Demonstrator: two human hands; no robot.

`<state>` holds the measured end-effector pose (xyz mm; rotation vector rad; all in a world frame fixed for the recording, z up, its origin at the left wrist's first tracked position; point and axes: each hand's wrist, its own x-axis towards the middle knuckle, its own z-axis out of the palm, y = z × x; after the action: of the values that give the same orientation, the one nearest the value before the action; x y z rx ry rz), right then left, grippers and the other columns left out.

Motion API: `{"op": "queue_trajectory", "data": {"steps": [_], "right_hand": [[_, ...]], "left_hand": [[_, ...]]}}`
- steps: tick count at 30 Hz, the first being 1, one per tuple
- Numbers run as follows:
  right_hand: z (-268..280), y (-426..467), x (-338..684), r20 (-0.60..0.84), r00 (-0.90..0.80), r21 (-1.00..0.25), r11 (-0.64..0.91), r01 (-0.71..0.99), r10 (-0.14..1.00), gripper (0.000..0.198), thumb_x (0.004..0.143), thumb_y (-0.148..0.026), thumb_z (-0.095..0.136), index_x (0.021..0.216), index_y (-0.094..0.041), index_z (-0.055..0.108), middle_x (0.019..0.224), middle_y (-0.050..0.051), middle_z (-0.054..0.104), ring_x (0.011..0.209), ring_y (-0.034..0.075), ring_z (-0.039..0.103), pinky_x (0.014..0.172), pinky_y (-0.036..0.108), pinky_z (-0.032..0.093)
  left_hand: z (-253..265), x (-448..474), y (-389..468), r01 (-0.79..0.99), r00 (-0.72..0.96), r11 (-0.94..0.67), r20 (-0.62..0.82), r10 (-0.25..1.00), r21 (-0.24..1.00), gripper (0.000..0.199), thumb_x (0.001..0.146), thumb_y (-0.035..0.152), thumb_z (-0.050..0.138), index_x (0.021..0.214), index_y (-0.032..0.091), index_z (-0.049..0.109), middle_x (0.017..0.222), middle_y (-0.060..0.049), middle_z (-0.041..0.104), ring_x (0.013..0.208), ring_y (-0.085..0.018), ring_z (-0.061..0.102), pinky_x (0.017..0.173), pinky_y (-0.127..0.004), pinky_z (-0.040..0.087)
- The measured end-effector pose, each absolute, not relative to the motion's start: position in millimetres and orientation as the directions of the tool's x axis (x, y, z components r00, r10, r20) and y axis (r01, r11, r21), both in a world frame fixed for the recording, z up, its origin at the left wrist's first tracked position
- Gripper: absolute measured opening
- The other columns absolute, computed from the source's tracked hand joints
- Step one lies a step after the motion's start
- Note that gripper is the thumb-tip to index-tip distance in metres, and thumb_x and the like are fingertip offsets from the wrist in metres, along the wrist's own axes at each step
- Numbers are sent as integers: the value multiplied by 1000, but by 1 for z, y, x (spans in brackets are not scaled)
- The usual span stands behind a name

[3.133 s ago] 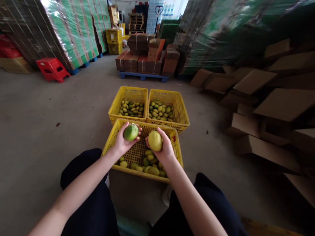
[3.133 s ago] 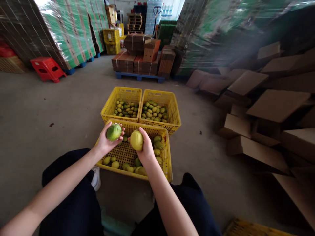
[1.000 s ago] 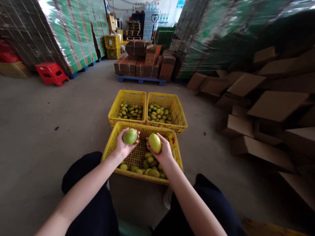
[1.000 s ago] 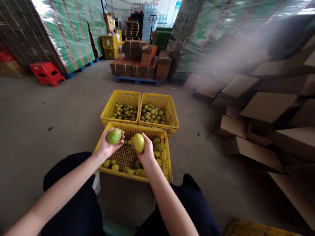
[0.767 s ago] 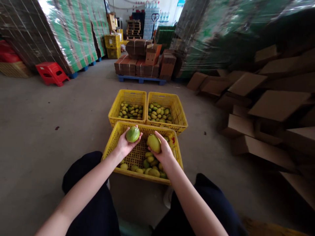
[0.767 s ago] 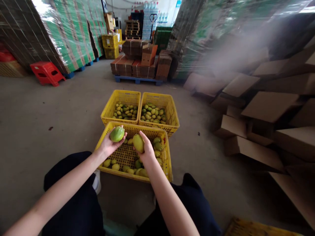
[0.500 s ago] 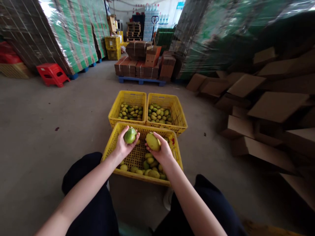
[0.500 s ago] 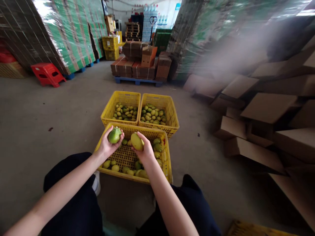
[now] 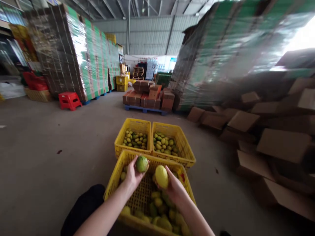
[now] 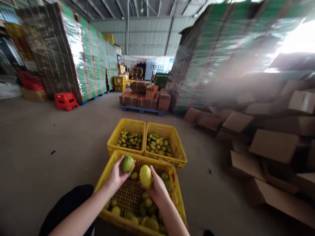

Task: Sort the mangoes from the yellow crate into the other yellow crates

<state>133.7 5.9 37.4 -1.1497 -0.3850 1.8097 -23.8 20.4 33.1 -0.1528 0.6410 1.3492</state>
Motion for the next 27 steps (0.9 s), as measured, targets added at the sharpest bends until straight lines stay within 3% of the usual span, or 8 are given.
{"op": "queue_trajectory", "data": {"steps": [3,6,8,11,15,18,22,27], "right_hand": [[42,12,135,-531,-93,-703,-499,-506,842,29,78,-44,69,79,-16,62,62,6,71,45,17,63,40,24,49],[43,15,130,-434,-124,-738,-431,-519,893,26,69,-36,78,78,-18,62,63,2,69,45,12,60,40,20,47],[38,14,126,-403,-130,-745,-407,-529,906,26,63,-29,82,76,-19,61,63,0,68,45,9,58,41,18,45],[29,7,121,-439,-153,-696,-443,-565,885,27,63,-33,81,75,-19,61,61,1,68,48,10,59,43,19,46],[28,0,116,-481,-101,-649,-431,-627,871,28,61,-36,80,74,-18,63,58,0,67,45,10,56,38,18,40],[33,1,112,-490,17,-668,-363,-649,871,27,57,-28,81,77,-16,67,59,-1,67,46,9,56,37,17,38],[37,2,112,-464,-109,-623,-411,-666,879,20,66,-28,75,78,-13,69,66,4,71,53,12,61,44,20,46],[32,0,112,-453,-199,-565,-453,-690,869,18,79,-31,63,77,-14,68,64,6,71,48,14,61,44,23,46]], "left_hand": [[33,-21,20,-969,98,200,-516,851,145,9,88,22,60,87,13,61,75,-9,70,73,-24,72,59,-30,59],[33,-18,18,-984,29,118,-527,849,135,7,82,15,66,88,14,62,76,-6,71,70,-20,72,61,-28,61],[31,-17,16,-982,10,109,-535,845,154,8,80,10,67,85,15,62,75,-5,71,67,-17,71,62,-27,60],[25,-17,14,-968,36,159,-518,855,196,7,83,18,64,79,14,61,68,-5,69,58,-16,67,52,-25,57],[19,-15,11,-905,27,241,-521,853,349,21,88,29,56,77,12,61,64,-6,68,43,-13,59,35,-21,42],[21,-13,11,-885,-16,226,-512,859,407,14,89,23,55,85,13,63,68,-4,69,46,-13,61,42,-22,48],[25,-12,11,-904,43,252,-512,858,346,16,93,19,49,100,16,63,76,-4,70,59,-17,67,56,-29,57],[24,-14,10,-889,85,288,-490,868,355,20,91,28,56,103,13,62,76,-8,69,62,-18,68,55,-27,57]]}}
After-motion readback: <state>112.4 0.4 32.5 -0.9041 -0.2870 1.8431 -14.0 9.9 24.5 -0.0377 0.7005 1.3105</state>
